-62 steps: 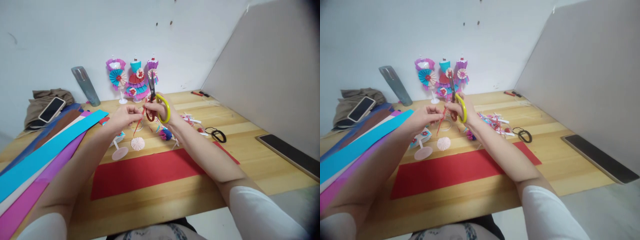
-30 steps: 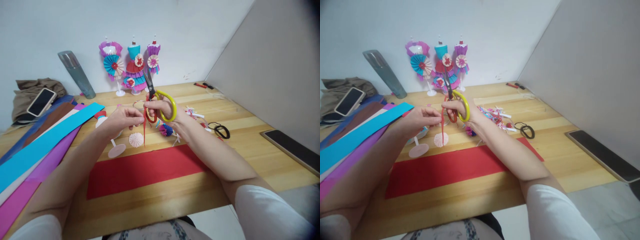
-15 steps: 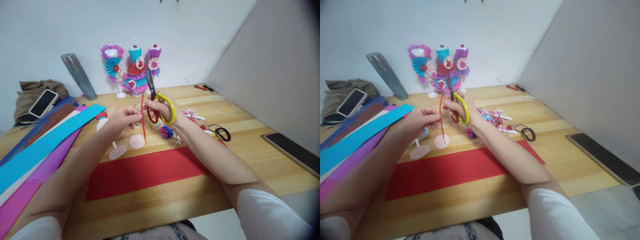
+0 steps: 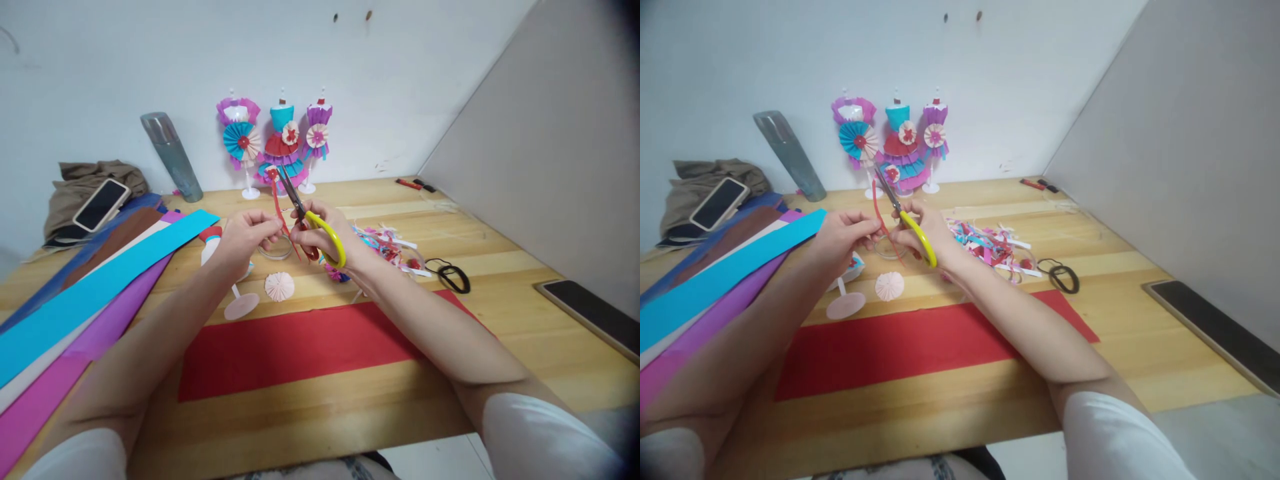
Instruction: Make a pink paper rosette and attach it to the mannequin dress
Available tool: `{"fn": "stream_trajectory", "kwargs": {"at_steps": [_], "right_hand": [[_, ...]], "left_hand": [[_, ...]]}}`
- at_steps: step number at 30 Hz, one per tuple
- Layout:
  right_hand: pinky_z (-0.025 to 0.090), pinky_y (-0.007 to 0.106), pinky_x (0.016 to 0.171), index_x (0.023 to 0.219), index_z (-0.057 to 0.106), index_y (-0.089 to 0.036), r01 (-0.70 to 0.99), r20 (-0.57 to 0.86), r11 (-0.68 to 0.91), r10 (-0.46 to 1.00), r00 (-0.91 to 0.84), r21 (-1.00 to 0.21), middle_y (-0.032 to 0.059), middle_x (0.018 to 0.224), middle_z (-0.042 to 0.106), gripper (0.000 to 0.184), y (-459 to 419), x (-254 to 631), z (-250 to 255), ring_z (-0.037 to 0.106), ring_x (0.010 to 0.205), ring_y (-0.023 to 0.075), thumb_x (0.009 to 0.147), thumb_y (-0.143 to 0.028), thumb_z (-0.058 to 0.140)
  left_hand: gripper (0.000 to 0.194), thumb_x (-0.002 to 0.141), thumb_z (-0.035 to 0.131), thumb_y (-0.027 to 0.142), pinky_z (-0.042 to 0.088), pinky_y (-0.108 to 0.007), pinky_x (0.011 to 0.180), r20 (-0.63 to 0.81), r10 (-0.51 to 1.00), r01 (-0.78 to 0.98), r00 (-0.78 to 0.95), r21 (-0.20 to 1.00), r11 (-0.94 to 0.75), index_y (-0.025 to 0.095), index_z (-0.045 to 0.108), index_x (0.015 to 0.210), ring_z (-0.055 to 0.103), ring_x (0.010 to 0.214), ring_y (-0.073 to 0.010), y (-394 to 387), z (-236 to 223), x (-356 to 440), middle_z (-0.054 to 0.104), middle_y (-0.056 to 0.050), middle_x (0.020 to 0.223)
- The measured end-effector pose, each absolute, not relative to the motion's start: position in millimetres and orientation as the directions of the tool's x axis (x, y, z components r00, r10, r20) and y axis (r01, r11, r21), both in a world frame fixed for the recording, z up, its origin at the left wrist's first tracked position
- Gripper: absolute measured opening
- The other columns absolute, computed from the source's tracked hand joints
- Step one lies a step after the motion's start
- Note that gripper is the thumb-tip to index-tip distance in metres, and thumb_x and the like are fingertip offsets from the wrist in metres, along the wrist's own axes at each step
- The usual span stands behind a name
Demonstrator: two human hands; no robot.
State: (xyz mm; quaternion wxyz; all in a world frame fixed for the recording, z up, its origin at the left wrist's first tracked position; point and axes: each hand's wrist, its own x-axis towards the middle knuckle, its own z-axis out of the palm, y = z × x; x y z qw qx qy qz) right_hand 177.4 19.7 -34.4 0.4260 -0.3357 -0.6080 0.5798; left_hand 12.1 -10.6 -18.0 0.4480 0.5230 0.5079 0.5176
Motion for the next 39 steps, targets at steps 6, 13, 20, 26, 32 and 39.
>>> {"fn": "stream_trajectory", "kwargs": {"at_steps": [6, 13, 20, 26, 32, 39], "right_hand": [[0.035, 0.023, 0.034, 0.093, 0.052, -0.023, -0.094, 0.166, 0.139, 0.887, -0.431, -0.986, -0.0109, 0.058, 0.055, 0.04, 21.6, 182.4, -33.1, 0.042, 0.035, 0.0073, 0.065, -0.031, 0.079], [0.035, 0.021, 0.042, 0.093, 0.055, -0.022, -0.077, 0.193, 0.178, 0.867, -0.459, -0.981, -0.0092, 0.063, 0.057, 0.044, 19.4, 181.9, -32.8, 0.046, 0.044, 0.0068, 0.065, -0.039, 0.083], [0.035, 0.023, 0.038, 0.093, 0.054, -0.022, -0.064, 0.108, 0.088, 0.875, -0.471, -0.994, -0.0107, 0.06, 0.055, 0.04, 13.6, 176.8, -31.9, 0.043, 0.039, 0.0074, 0.06, -0.028, 0.076], [0.036, 0.024, 0.037, 0.091, 0.052, -0.023, -0.117, 0.125, 0.076, 0.854, -0.504, -0.99, -0.013, 0.051, 0.049, 0.04, 15.4, 177.2, -33.8, 0.044, 0.037, 0.009, 0.059, -0.029, 0.075], [0.036, 0.025, 0.037, 0.09, 0.051, -0.022, -0.113, 0.119, 0.071, 0.854, -0.507, -0.991, -0.0129, 0.053, 0.049, 0.042, 16.7, 177.1, -34.9, 0.044, 0.037, 0.0093, 0.058, -0.029, 0.077], [0.036, 0.024, 0.039, 0.095, 0.052, -0.022, -0.048, 0.1, 0.088, 0.841, -0.531, -0.995, -0.012, 0.054, 0.052, 0.045, 16.4, 178.4, -34.9, 0.045, 0.038, 0.0091, 0.062, -0.035, 0.081]], "left_hand": [[0.016, 0.06, 0.073, 0.031, 0.04, -0.021, 0.048, 0.076, 0.996, 0.051, -0.035, 0.996, -0.074, 0.015, 0.068, 0.061, 0.054, 0.054, -0.0096, -10.0, -18.8, 9.2, 0.065, -0.002, 0.061], [0.019, 0.057, 0.079, 0.03, 0.042, -0.021, 0.05, 0.056, 0.997, -0.086, -0.055, 0.994, -0.061, 0.016, 0.068, 0.062, 0.055, 0.058, -0.0104, -8.6, -19.8, 6.6, 0.065, -0.002, 0.062], [0.021, 0.059, 0.079, 0.032, 0.042, -0.022, 0.051, 0.052, 0.997, -0.074, -0.064, 0.996, -0.057, 0.016, 0.066, 0.064, 0.055, 0.06, -0.0115, -10.2, -18.2, 7.1, 0.064, -0.002, 0.064], [0.015, 0.064, 0.072, 0.027, 0.043, -0.023, 0.051, 0.036, 0.999, -0.158, -0.029, 0.987, -0.04, 0.015, 0.065, 0.062, 0.057, 0.062, -0.0135, -10.4, -16.6, 5.4, 0.063, -0.004, 0.065], [0.019, 0.067, 0.073, 0.031, 0.044, -0.023, 0.051, 0.056, 0.998, -0.185, 0.031, 0.981, -0.049, 0.012, 0.07, 0.067, 0.058, 0.061, -0.0127, -8.4, -17.9, 1.5, 0.067, -0.006, 0.069], [0.03, 0.061, 0.087, 0.035, 0.043, -0.022, 0.051, 0.075, 0.997, -0.177, 0.029, 0.982, -0.069, 0.014, 0.066, 0.064, 0.058, 0.057, -0.0114, -3.9, -25.7, 1.6, 0.066, -0.003, 0.063]]}}
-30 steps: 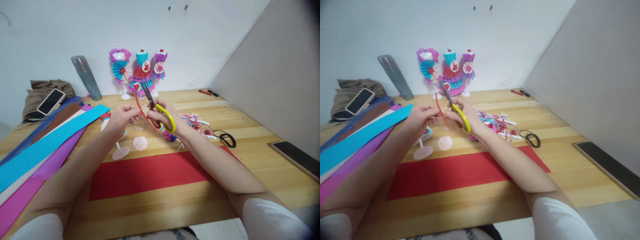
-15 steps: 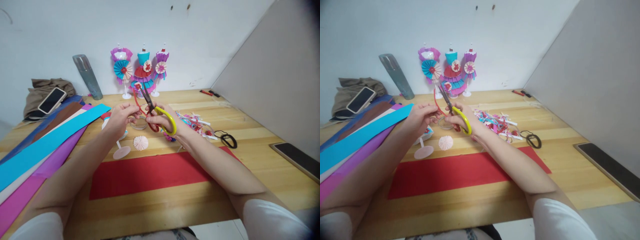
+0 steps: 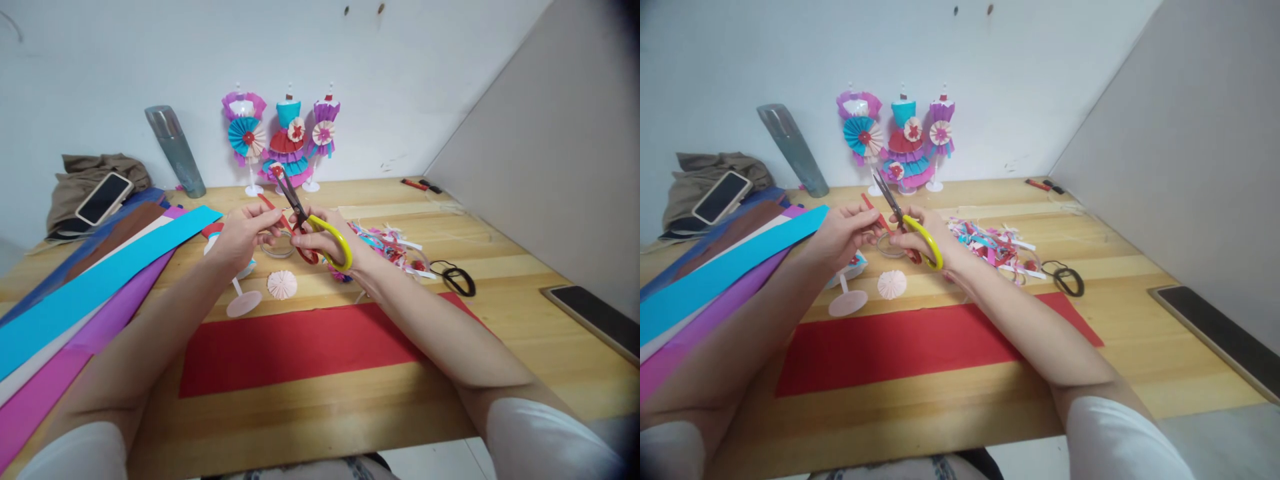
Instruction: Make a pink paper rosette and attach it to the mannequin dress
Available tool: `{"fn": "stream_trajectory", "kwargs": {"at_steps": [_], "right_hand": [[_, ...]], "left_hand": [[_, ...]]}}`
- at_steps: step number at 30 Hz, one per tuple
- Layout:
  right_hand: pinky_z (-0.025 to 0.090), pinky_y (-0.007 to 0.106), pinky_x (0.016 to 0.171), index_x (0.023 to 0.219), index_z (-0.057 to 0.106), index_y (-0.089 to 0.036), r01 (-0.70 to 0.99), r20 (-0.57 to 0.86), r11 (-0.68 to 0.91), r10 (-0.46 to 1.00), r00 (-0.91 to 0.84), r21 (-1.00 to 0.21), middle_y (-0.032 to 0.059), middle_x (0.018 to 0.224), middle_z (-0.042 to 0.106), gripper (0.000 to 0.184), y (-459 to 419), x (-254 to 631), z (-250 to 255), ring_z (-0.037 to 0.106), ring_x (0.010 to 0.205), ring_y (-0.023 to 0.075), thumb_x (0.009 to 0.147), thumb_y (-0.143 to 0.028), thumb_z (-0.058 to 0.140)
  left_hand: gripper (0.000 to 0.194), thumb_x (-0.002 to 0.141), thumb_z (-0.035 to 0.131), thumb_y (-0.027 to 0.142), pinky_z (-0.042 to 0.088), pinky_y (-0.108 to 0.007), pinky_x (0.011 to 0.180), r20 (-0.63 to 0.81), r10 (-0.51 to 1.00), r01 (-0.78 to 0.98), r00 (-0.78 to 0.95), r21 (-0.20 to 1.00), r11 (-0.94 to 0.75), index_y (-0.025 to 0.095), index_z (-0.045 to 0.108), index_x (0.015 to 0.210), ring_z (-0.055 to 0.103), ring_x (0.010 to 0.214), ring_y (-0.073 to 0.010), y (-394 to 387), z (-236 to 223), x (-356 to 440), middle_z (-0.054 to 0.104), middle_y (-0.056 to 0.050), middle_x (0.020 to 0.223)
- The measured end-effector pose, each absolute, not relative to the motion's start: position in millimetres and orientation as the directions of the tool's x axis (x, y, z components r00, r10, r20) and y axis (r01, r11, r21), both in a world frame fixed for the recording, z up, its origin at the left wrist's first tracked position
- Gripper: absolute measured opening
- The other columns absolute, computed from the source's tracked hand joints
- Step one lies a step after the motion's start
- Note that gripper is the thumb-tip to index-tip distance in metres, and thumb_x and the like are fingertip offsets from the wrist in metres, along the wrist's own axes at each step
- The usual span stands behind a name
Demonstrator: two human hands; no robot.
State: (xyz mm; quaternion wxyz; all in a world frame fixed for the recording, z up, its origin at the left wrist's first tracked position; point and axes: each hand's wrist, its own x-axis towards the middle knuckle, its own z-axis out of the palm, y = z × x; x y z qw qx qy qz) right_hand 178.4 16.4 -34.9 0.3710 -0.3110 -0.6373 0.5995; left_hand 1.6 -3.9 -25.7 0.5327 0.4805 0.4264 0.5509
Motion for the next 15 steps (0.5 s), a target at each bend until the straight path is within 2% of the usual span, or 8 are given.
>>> {"fn": "stream_trajectory", "kwargs": {"at_steps": [5, 8, 12, 15], "right_hand": [[0.037, 0.024, 0.044, 0.099, 0.055, -0.021, -0.041, 0.172, 0.176, 0.843, -0.51, -0.984, -0.0053, 0.069, 0.063, 0.052, 22.3, 185.3, -33.9, 0.05, 0.047, 0.0083, 0.067, -0.049, 0.085], [0.041, 0.024, 0.05, 0.096, 0.059, -0.021, -0.057, 0.218, 0.219, 0.844, -0.49, -0.974, -0.0031, 0.074, 0.065, 0.048, 25.1, 186.6, -34.0, 0.053, 0.055, 0.0088, 0.067, -0.049, 0.086], [0.037, 0.021, 0.046, 0.092, 0.056, -0.022, -0.139, 0.227, 0.185, 0.879, -0.418, -0.973, -0.0064, 0.071, 0.062, 0.052, 25.0, 181.0, -38.1, 0.05, 0.053, 0.0072, 0.056, -0.041, 0.09], [0.034, 0.022, 0.039, 0.091, 0.055, -0.022, -0.145, 0.183, 0.135, 0.896, -0.404, -0.98, -0.0101, 0.063, 0.057, 0.049, 23.1, 176.7, -41.2, 0.043, 0.042, 0.0059, 0.058, -0.038, 0.087]], "left_hand": [[0.038, 0.058, 0.092, 0.043, 0.043, -0.022, 0.052, 0.123, 0.992, -0.15, 0.032, 0.982, -0.117, 0.013, 0.071, 0.066, 0.056, 0.057, -0.01, -3.3, -22.7, -0.7, 0.064, -0.002, 0.062], [0.04, 0.058, 0.093, 0.046, 0.043, -0.021, 0.05, 0.138, 0.99, -0.139, 0.014, 0.981, -0.135, 0.014, 0.07, 0.065, 0.055, 0.056, -0.0094, -4.2, -19.7, -1.3, 0.064, -0.002, 0.061], [0.038, 0.059, 0.092, 0.044, 0.043, -0.02, 0.05, 0.148, 0.989, -0.124, 0.021, 0.982, -0.145, 0.014, 0.07, 0.065, 0.056, 0.055, -0.0092, -4.6, -20.0, 0.0, 0.065, -0.002, 0.06], [0.034, 0.063, 0.09, 0.041, 0.045, -0.021, 0.051, 0.156, 0.987, -0.099, 0.028, 0.983, -0.152, 0.014, 0.07, 0.065, 0.057, 0.055, -0.0099, -4.0, -22.7, 1.0, 0.065, -0.003, 0.06]]}}
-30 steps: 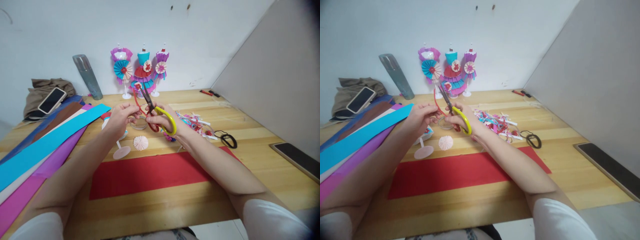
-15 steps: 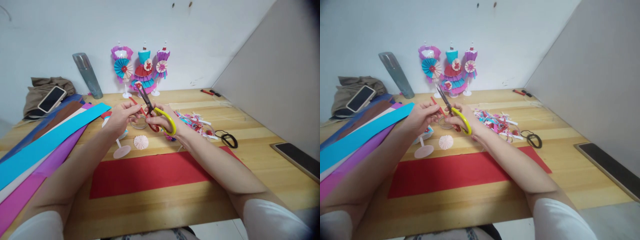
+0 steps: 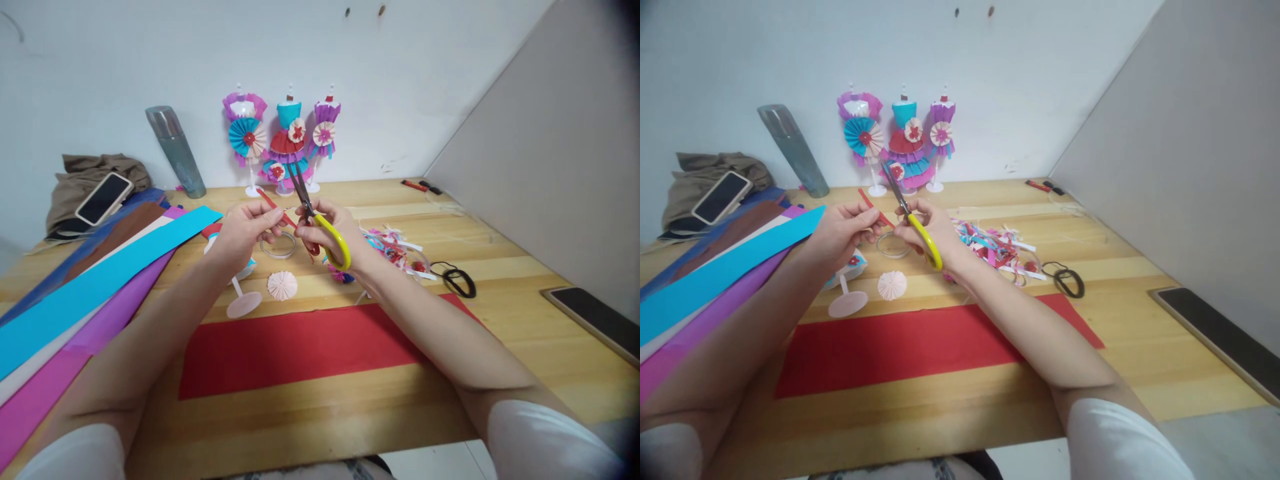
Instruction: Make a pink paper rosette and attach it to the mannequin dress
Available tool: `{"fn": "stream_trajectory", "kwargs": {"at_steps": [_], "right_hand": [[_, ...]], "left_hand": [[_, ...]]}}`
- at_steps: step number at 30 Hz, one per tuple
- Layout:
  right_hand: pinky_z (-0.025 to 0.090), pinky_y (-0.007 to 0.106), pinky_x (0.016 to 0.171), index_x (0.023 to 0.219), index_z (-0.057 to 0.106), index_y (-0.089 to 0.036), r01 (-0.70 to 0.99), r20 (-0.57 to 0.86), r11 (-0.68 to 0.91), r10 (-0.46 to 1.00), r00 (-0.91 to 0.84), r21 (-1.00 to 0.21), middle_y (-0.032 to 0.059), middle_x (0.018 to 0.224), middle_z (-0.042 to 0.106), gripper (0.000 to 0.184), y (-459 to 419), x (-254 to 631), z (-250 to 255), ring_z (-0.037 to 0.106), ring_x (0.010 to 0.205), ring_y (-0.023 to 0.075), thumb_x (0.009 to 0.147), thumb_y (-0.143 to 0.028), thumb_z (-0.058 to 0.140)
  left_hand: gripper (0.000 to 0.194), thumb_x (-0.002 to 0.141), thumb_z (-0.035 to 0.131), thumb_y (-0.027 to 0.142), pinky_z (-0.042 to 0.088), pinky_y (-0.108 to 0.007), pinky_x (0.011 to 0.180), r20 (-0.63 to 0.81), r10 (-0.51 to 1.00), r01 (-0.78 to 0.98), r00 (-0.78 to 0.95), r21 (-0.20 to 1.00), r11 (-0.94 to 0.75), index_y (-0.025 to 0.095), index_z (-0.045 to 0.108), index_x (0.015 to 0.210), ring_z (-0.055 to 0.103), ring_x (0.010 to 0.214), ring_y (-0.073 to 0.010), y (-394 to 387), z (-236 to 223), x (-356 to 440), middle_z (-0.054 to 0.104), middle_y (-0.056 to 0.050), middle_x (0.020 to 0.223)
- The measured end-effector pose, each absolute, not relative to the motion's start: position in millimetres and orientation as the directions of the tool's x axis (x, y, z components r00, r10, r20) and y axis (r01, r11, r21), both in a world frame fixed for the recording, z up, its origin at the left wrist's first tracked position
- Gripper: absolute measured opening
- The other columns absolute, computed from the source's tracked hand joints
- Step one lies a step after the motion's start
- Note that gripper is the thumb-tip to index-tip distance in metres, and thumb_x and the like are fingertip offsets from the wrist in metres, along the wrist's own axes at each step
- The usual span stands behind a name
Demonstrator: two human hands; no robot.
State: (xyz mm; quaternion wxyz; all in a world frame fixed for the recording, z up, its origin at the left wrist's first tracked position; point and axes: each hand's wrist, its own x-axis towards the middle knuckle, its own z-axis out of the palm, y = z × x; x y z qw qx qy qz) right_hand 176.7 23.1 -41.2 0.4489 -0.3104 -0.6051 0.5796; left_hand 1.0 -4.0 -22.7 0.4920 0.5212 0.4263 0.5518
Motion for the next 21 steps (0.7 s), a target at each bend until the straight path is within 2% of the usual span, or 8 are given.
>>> {"fn": "stream_trajectory", "kwargs": {"at_steps": [6, 9, 14, 17, 21], "right_hand": [[0.033, 0.022, 0.035, 0.09, 0.057, -0.022, -0.173, 0.184, 0.127, 0.911, -0.369, -0.977, -0.0112, 0.061, 0.058, 0.044, 22.1, 176.0, -41.7, 0.042, 0.036, 0.0056, 0.058, -0.034, 0.084], [0.033, 0.022, 0.035, 0.09, 0.056, -0.022, -0.166, 0.19, 0.137, 0.91, -0.369, -0.977, -0.0114, 0.059, 0.057, 0.044, 22.1, 176.1, -40.9, 0.042, 0.036, 0.0059, 0.059, -0.034, 0.084], [0.036, 0.023, 0.037, 0.092, 0.056, -0.021, -0.129, 0.175, 0.135, 0.906, -0.386, -0.982, -0.0103, 0.062, 0.058, 0.047, 19.2, 175.4, -40.5, 0.045, 0.039, 0.0063, 0.06, -0.039, 0.085], [0.037, 0.024, 0.039, 0.095, 0.055, -0.021, -0.141, 0.169, 0.119, 0.888, -0.427, -0.983, -0.0093, 0.064, 0.057, 0.05, 18.0, 177.2, -39.7, 0.046, 0.041, 0.0071, 0.062, -0.044, 0.086], [0.039, 0.025, 0.045, 0.099, 0.054, -0.022, -0.103, 0.164, 0.13, 0.856, -0.49, -0.986, -0.0038, 0.071, 0.064, 0.053, 20.1, 182.8, -37.3, 0.051, 0.049, 0.0097, 0.068, -0.055, 0.082]], "left_hand": [[0.031, 0.067, 0.084, 0.042, 0.048, -0.022, 0.051, 0.127, 0.987, -0.171, 0.099, 0.979, -0.109, 0.013, 0.072, 0.069, 0.061, 0.063, -0.0128, -5.8, -20.2, -1.2, 0.069, -0.006, 0.072], [0.025, 0.066, 0.084, 0.034, 0.05, -0.023, 0.055, 0.108, 0.986, -0.175, 0.129, 0.981, -0.084, 0.013, 0.072, 0.071, 0.063, 0.066, -0.0139, -7.3, -18.5, -0.5, 0.068, -0.005, 0.072], [0.022, 0.06, 0.084, 0.024, 0.051, -0.023, 0.057, 0.104, 0.993, -0.189, 0.05, 0.978, -0.092, 0.013, 0.068, 0.07, 0.065, 0.064, -0.0137, -7.2, -22.7, 5.0, 0.07, -0.004, 0.069], [0.019, 0.061, 0.082, 0.022, 0.051, -0.023, 0.058, 0.092, 0.995, -0.217, 0.035, 0.973, -0.082, 0.011, 0.07, 0.071, 0.065, 0.062, -0.0128, -6.8, -23.8, 5.4, 0.07, -0.005, 0.066], [0.016, 0.065, 0.081, 0.022, 0.051, -0.024, 0.06, 0.084, 0.996, -0.246, -0.018, 0.966, -0.086, 0.012, 0.069, 0.068, 0.064, 0.06, -0.0119, -5.7, -20.5, 0.8, 0.068, -0.004, 0.064]]}}
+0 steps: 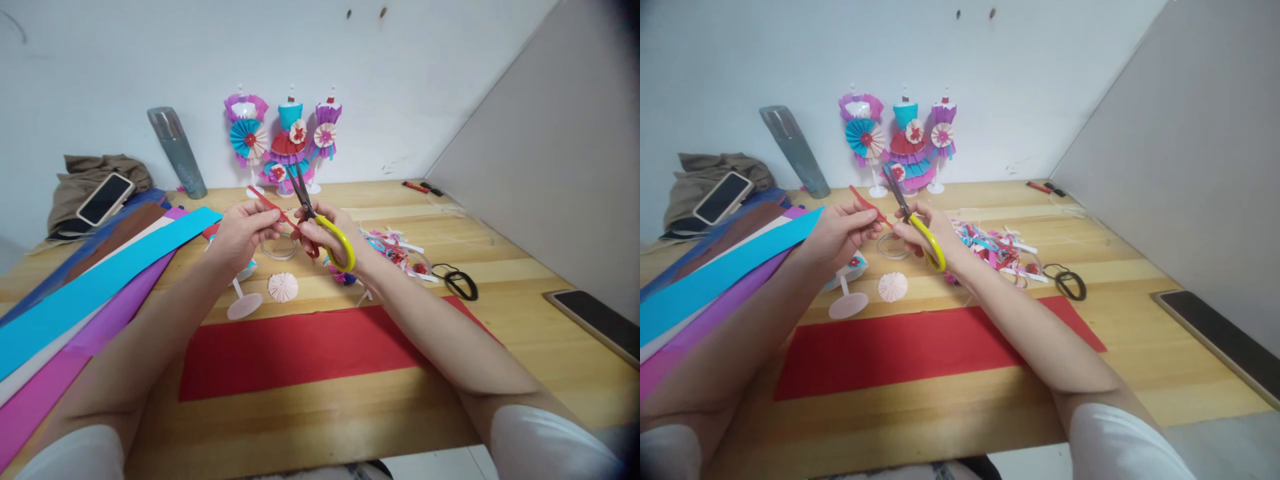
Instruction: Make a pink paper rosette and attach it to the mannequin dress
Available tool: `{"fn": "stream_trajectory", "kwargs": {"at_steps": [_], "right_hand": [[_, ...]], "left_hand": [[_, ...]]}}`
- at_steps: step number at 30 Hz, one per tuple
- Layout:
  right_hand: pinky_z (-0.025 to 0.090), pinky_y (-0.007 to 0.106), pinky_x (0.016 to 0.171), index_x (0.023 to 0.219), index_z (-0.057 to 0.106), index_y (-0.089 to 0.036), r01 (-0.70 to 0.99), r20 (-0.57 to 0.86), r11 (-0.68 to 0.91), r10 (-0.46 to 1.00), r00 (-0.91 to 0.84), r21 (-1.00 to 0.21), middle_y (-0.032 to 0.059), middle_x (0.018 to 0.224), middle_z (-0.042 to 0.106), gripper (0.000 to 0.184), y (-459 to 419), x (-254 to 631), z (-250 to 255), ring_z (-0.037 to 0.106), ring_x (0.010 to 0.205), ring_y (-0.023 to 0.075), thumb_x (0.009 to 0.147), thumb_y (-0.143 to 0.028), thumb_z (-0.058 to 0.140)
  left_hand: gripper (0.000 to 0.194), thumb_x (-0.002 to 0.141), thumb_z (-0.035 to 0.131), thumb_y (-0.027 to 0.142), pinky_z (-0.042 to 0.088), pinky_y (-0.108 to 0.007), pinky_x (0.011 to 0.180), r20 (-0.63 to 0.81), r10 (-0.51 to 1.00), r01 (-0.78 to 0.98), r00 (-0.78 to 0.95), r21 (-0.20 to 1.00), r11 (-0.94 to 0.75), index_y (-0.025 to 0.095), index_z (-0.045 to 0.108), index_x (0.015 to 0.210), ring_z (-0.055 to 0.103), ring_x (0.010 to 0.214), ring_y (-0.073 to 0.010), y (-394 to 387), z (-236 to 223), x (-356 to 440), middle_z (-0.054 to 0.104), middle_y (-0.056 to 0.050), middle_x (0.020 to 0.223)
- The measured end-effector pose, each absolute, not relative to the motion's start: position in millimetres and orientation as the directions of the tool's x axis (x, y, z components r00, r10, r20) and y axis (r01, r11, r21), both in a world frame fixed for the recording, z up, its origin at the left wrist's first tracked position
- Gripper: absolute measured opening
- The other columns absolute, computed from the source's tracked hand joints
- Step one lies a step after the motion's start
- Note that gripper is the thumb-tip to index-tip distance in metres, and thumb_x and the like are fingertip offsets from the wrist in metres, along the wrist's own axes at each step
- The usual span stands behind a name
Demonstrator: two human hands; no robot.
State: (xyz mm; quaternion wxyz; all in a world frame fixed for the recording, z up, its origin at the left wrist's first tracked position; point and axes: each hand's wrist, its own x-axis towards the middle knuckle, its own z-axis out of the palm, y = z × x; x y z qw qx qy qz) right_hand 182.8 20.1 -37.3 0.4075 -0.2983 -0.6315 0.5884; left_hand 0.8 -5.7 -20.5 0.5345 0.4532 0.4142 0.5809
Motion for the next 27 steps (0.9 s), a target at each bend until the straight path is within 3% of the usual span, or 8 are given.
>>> {"fn": "stream_trajectory", "kwargs": {"at_steps": [5, 10, 14, 21, 27], "right_hand": [[0.042, 0.028, 0.053, 0.093, 0.054, -0.021, 0.016, 0.245, 0.312, 0.778, -0.578, -0.95, -0.0008, 0.075, 0.061, 0.051, 24.2, 187.9, -37.9, 0.053, 0.058, 0.0128, 0.077, -0.067, 0.07], [0.041, 0.03, 0.06, 0.083, 0.047, -0.023, 0.155, 0.305, 0.507, 0.706, -0.639, -0.848, -0.0001, 0.073, 0.055, 0.038, 21.7, 189.3, -39.5, 0.053, 0.065, 0.0164, 0.089, -0.059, 0.057], [0.037, 0.031, 0.063, 0.078, 0.042, -0.024, 0.244, 0.329, 0.586, 0.699, -0.635, -0.773, -0.0004, 0.07, 0.05, 0.04, 19.5, 189.3, -38.2, 0.047, 0.066, 0.0167, 0.092, -0.06, 0.049], [0.026, 0.029, 0.06, 0.081, 0.05, -0.022, 0.527, 0.338, 0.671, 0.73, -0.594, -0.522, -0.0016, 0.068, 0.048, 0.04, 21.7, 185.9, -42.0, 0.042, 0.061, 0.0158, 0.088, -0.062, 0.053], [0.026, 0.031, 0.064, 0.098, 0.061, -0.018, 0.692, 0.325, 0.663, 0.746, -0.581, -0.285, 0.0076, 0.083, 0.065, 0.04, 14.3, 183.2, -37.8, 0.053, 0.069, 0.0213, 0.09, -0.057, 0.054]], "left_hand": [[0.017, 0.067, 0.082, 0.021, 0.054, -0.026, 0.067, 0.082, 0.994, -0.2, -0.069, 0.975, -0.095, 0.012, 0.068, 0.069, 0.064, 0.061, -0.0112, -5.3, -15.1, -4.2, 0.068, -0.003, 0.065], [0.016, 0.065, 0.081, 0.02, 0.054, -0.026, 0.067, 0.084, 0.992, -0.189, -0.089, 0.977, -0.1, 0.012, 0.067, 0.066, 0.064, 0.062, -0.0111, -6.0, -12.8, -4.3, 0.068, -0.003, 0.064], [0.013, 0.065, 0.078, 0.017, 0.054, -0.025, 0.065, 0.07, 0.993, -0.194, -0.097, 0.977, -0.087, 0.011, 0.067, 0.066, 0.063, 0.059, -0.0107, -5.7, -12.6, -3.8, 0.068, -0.004, 0.062], [0.014, 0.065, 0.079, 0.019, 0.053, -0.024, 0.063, 0.041, 0.994, -0.229, -0.101, 0.971, -0.064, 0.011, 0.068, 0.067, 0.063, 0.06, -0.0113, -4.6, -13.8, -5.4, 0.068, -0.004, 0.063], [0.013, 0.064, 0.08, 0.016, 0.054, -0.025, 0.065, 0.044, 0.996, -0.243, -0.08, 0.968, -0.062, 0.011, 0.069, 0.069, 0.064, 0.063, -0.0117, -3.8, -13.7, -6.7, 0.069, -0.003, 0.066]]}}
